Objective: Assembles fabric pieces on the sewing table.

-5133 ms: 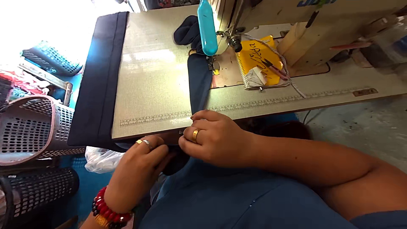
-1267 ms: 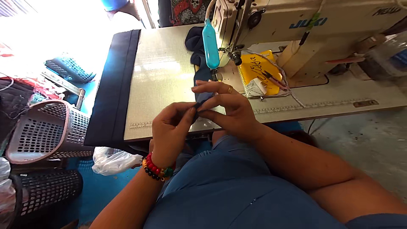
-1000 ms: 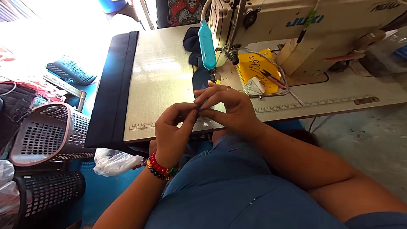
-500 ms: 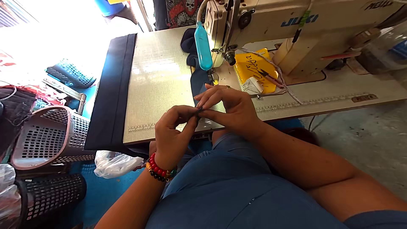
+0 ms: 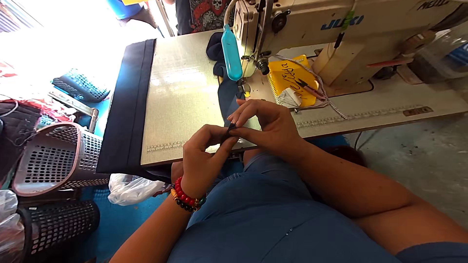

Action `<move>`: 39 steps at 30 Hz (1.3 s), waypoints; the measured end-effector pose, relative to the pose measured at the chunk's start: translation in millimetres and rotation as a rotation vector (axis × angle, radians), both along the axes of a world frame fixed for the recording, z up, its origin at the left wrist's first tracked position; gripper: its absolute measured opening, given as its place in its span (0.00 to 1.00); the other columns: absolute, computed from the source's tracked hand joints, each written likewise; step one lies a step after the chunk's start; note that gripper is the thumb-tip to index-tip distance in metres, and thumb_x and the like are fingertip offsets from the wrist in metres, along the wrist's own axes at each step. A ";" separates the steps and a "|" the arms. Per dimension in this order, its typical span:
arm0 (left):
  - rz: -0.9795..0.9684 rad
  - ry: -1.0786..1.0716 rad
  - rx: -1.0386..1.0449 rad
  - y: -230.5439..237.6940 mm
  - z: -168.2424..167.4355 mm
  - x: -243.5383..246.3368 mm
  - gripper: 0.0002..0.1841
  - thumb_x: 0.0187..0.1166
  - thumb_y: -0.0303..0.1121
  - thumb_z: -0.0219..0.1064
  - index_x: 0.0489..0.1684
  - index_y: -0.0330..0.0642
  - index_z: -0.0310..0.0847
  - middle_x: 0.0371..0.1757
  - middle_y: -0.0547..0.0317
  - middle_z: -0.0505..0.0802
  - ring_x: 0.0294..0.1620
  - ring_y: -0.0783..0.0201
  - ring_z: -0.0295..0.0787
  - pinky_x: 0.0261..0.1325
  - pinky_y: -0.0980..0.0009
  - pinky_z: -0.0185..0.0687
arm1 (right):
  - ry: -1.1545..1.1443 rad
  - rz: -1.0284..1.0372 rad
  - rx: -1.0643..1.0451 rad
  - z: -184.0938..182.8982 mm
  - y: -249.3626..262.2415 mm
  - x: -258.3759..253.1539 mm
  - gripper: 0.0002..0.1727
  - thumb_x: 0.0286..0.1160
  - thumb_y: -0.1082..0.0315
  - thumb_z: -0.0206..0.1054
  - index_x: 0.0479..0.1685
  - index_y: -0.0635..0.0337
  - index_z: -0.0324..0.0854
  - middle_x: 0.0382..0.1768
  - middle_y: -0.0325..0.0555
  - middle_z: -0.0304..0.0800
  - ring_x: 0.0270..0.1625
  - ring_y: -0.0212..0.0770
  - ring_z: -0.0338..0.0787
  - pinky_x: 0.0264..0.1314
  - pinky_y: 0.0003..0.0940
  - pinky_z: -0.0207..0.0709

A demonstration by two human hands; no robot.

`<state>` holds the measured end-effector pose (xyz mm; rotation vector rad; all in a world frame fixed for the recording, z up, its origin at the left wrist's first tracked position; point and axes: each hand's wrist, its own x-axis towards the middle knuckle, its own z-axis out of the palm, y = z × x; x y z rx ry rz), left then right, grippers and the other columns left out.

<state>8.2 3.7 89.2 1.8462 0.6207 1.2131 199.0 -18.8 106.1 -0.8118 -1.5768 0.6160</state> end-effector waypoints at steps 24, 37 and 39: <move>-0.024 0.461 0.663 -7.7 -8.1 -13.2 0.07 0.83 0.32 0.68 0.42 0.44 0.93 0.42 0.58 0.97 0.52 0.62 0.94 0.60 0.66 0.87 | -0.773 -0.165 0.464 -22.8 -55.7 29.6 0.06 0.80 0.76 0.66 0.45 0.62 0.90 0.45 0.51 0.95 0.65 0.52 0.91 0.80 0.56 0.76; -0.103 0.735 0.426 33.1 -48.4 25.6 0.21 0.89 0.41 0.56 0.70 0.40 0.85 0.74 0.49 0.87 0.80 0.50 0.80 0.85 0.47 0.66 | -0.894 0.031 0.290 -73.7 -80.9 29.4 0.10 0.82 0.79 0.58 0.38 0.62 0.86 0.37 0.50 0.95 0.47 0.46 0.97 0.60 0.41 0.89; -0.103 0.838 0.447 36.1 -58.4 34.5 0.25 0.89 0.43 0.55 0.77 0.39 0.80 0.79 0.47 0.83 0.85 0.46 0.74 0.88 0.36 0.54 | -0.871 0.035 0.260 -76.8 -80.5 31.1 0.11 0.81 0.78 0.58 0.38 0.62 0.86 0.36 0.49 0.95 0.45 0.45 0.97 0.57 0.40 0.89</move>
